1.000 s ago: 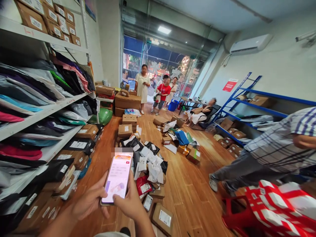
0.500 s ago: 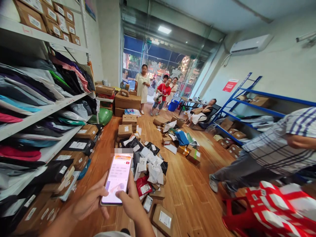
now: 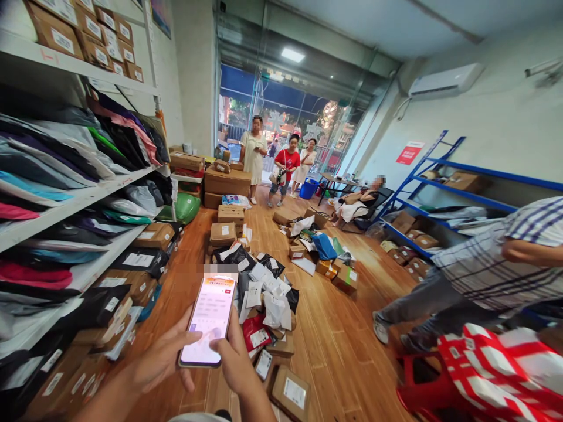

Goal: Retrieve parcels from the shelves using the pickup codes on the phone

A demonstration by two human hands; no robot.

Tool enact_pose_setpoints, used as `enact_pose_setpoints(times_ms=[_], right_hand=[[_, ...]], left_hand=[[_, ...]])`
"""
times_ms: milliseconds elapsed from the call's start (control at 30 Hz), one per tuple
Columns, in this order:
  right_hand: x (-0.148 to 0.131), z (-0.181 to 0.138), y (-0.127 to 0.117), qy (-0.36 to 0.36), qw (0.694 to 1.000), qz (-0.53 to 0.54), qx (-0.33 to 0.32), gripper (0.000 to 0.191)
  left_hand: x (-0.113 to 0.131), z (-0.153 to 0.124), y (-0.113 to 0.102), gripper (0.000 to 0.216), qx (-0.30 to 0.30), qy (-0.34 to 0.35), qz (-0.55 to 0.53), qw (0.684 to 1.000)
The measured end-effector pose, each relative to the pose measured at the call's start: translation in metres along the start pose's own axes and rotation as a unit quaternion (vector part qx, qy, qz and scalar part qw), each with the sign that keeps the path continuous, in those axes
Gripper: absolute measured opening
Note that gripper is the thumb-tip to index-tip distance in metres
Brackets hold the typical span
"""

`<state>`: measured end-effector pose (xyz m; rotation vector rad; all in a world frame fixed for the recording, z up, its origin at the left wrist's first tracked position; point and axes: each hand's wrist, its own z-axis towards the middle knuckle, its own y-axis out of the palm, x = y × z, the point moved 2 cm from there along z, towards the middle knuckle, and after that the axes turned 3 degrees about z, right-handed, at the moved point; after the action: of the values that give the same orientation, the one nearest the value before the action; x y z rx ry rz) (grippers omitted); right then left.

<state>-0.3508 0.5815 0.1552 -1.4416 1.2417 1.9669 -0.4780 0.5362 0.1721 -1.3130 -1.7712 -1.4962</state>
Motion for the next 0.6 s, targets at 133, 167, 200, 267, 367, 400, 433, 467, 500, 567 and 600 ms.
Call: enact_pose_setpoints(times_ms=[133,167,200,267,367,400,433,467,500,567,600], right_hand=[[-0.003,0.002,0.001,0.006,0.999,-0.004,0.037,0.055],[-0.005,0.004,0.001,0.01,0.999,-0.003,0.051,0.049],[-0.006,0.006,0.002,0.015,0.998,-0.002,0.068,0.043],[-0.01,0.011,0.003,0.019,0.994,0.001,0.106,0.034],[-0.014,0.019,0.006,0.012,0.988,-0.001,0.152,0.032],[-0.014,0.021,0.006,0.011,0.987,-0.003,0.16,0.034],[-0.013,0.022,0.006,0.01,0.987,-0.003,0.163,0.035],[-0.012,0.023,0.006,0.01,0.986,-0.003,0.165,0.035],[-0.011,0.023,0.006,0.009,0.986,-0.002,0.166,0.034],[-0.009,0.022,0.004,0.01,0.987,0.003,0.161,0.03],[-0.009,0.02,0.003,0.011,0.988,0.006,0.152,0.029]], left_hand=[[-0.003,0.002,-0.004,0.105,-0.043,0.015,-0.006,0.999],[-0.005,0.002,-0.005,0.109,-0.049,0.016,0.001,0.999],[-0.007,0.003,-0.007,0.11,-0.048,0.015,0.011,0.999],[-0.01,0.003,-0.009,0.11,-0.037,0.007,0.03,0.999],[-0.014,0.004,-0.008,0.109,-0.04,-0.006,0.018,0.999],[-0.015,0.003,-0.008,0.109,-0.042,-0.012,0.012,0.999],[-0.015,0.003,-0.007,0.11,-0.042,-0.018,0.009,0.999],[-0.015,0.003,-0.007,0.11,-0.041,-0.021,0.009,0.999],[-0.016,0.003,-0.007,0.111,-0.039,-0.023,0.01,0.999],[-0.015,0.002,-0.008,0.11,-0.035,-0.023,0.005,0.999],[-0.015,0.002,-0.009,0.109,-0.034,-0.021,-0.002,0.999]])
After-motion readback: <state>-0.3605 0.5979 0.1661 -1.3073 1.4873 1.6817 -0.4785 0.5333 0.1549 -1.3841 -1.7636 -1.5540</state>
